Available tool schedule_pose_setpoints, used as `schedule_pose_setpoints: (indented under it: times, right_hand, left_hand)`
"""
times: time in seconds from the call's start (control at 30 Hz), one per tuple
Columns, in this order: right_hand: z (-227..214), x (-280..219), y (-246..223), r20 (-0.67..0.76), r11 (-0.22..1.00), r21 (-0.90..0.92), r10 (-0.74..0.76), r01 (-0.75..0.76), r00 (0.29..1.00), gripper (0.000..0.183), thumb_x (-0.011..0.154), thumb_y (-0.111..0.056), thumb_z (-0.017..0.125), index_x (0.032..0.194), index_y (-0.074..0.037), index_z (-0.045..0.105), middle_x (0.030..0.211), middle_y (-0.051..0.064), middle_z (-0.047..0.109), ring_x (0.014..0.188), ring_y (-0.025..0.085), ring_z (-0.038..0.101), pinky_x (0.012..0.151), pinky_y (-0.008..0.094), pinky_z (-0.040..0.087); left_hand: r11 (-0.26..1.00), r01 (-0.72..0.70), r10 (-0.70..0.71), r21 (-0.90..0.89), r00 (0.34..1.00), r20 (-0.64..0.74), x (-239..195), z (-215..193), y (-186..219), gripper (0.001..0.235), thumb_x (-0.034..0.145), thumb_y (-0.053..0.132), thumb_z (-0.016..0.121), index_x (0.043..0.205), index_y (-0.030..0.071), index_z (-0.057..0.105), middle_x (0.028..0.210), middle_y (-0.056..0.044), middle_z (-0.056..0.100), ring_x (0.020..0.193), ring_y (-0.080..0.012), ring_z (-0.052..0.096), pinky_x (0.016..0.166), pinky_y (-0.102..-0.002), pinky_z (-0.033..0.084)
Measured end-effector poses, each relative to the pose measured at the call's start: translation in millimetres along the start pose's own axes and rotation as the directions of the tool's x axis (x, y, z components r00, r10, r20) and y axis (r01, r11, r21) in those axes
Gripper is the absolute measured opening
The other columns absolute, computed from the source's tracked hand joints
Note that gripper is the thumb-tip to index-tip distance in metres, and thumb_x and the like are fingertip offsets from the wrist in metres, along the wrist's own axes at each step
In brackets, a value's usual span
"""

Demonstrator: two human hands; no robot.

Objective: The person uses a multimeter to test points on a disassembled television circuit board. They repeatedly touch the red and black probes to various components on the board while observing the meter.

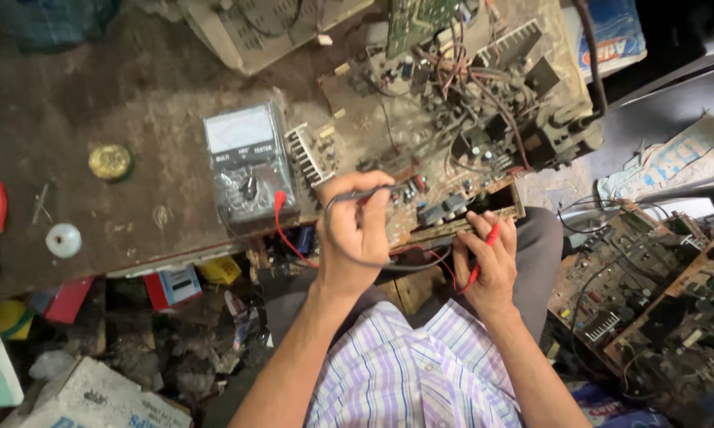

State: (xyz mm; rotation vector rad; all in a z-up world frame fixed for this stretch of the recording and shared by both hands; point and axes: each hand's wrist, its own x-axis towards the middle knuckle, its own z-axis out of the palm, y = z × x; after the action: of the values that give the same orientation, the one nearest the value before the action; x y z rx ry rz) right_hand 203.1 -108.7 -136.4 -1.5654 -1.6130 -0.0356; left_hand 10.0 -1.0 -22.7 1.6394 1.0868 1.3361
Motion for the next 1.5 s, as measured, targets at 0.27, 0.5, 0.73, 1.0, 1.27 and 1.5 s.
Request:
schedule_pose_setpoints:
  times: [0.27,0.5,0.73,1.0,1.27,1.5]
  right_hand:
    - [-11.4,10.2,6.3,0.033,0.993,0.115,-0.02,0.016,0.999,0.041,0.066,-0.002,0.08,0.103,-0.01,0.066,0.11,0.012,0.062,0.113,0.036,0.06,0.102,0.053,0.045]
    - [-20.3,9.5,-1.0,0.017,0.999,0.038,-0.038,0.037,0.999,0.033,0.082,-0.006,0.083,0.112,-0.008,0.068,0.134,0.015,0.065,0.13,0.037,0.056,0.113,0.055,0.041]
    - [-10.6,11.8,7.3,0.1,0.993,-0.078,-0.086,0.094,0.991,0.038,0.086,-0.008,0.08,0.123,-0.006,0.069,0.136,0.011,0.067,0.133,0.034,0.056,0.117,0.056,0.036]
    - [-11.1,12.2,7.2,0.121,0.996,-0.03,-0.082,0.086,0.989,0.044,0.083,-0.029,0.088,0.117,-0.009,0.069,0.125,0.009,0.067,0.127,0.031,0.055,0.116,0.056,0.033]
    - [-9.5,10.0,9.7,0.126,0.997,-0.019,-0.073,0.076,0.989,0.046,0.082,-0.029,0.088,0.118,-0.011,0.067,0.127,0.008,0.066,0.129,0.031,0.055,0.117,0.056,0.033]
    - [-8.6,7.3,8.8,0.143,0.998,-0.015,-0.055,0.057,0.988,0.045,0.082,-0.027,0.088,0.118,-0.011,0.067,0.128,0.007,0.066,0.13,0.031,0.054,0.118,0.056,0.032]
  left_hand:
    - [0.918,0.015,-0.015,-0.396,1.0,0.002,13.9,14.2,10.3,0.022,0.1,0.002,0.06,0.118,0.002,0.048,0.105,-0.017,0.074,0.075,-0.0092,0.063,0.07,-0.022,0.053]
    - [0.908,0.111,-0.091,-0.403,0.993,0.07,5.7,30.3,-38.9,0.025,0.104,0.004,0.058,0.123,-0.001,0.043,0.103,-0.02,0.07,0.074,-0.0118,0.061,0.069,-0.023,0.052]
    - [0.93,0.085,-0.077,-0.357,0.996,0.035,2.2,28.9,-37.7,0.024,0.105,0.007,0.051,0.121,-0.004,0.036,0.108,-0.02,0.062,0.094,-0.0267,0.074,0.071,-0.03,0.063]
    - [0.908,0.077,-0.1,-0.411,0.994,-0.035,7.3,38.5,-41.9,0.028,0.107,0.008,0.051,0.119,-0.008,0.033,0.102,-0.024,0.06,0.091,-0.0376,0.075,0.067,-0.041,0.062]
    - [0.938,-0.006,0.001,-0.348,1.0,-0.016,4.2,41.0,-44.5,0.037,0.099,-0.007,0.059,0.121,-0.006,0.03,0.108,-0.026,0.06,0.096,-0.0374,0.073,0.077,-0.042,0.066]
    - [0.939,-0.042,0.015,-0.34,0.997,-0.081,1.9,44.0,-51.5,0.042,0.101,-0.011,0.059,0.125,-0.003,0.026,0.109,-0.025,0.059,0.093,-0.0337,0.073,0.082,-0.041,0.065]
